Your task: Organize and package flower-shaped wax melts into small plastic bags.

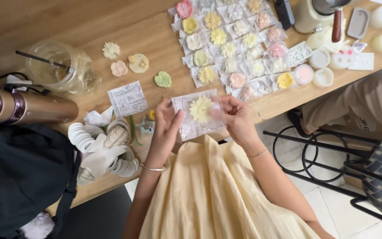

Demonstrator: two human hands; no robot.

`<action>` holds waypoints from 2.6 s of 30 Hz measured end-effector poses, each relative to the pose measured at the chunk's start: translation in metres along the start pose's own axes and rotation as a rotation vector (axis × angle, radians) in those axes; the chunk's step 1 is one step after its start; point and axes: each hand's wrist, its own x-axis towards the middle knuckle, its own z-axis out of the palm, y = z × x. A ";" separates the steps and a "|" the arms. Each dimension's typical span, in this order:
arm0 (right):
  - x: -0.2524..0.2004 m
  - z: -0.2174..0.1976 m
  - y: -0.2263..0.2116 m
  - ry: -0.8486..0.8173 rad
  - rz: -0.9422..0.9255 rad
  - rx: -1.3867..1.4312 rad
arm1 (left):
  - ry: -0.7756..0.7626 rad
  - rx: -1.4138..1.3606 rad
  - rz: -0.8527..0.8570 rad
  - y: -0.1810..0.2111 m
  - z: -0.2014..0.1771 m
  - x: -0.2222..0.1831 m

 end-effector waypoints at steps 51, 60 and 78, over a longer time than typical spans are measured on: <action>-0.033 -0.028 -0.005 -0.298 0.224 0.079 | -0.254 -0.019 -0.166 0.005 0.036 0.023; -0.019 -0.043 -0.011 -0.231 0.358 0.101 | -0.221 0.048 -0.164 0.008 0.042 0.018; 0.030 -0.048 -0.018 -0.045 -0.125 -0.093 | 0.069 -0.239 -0.150 -0.002 0.050 0.020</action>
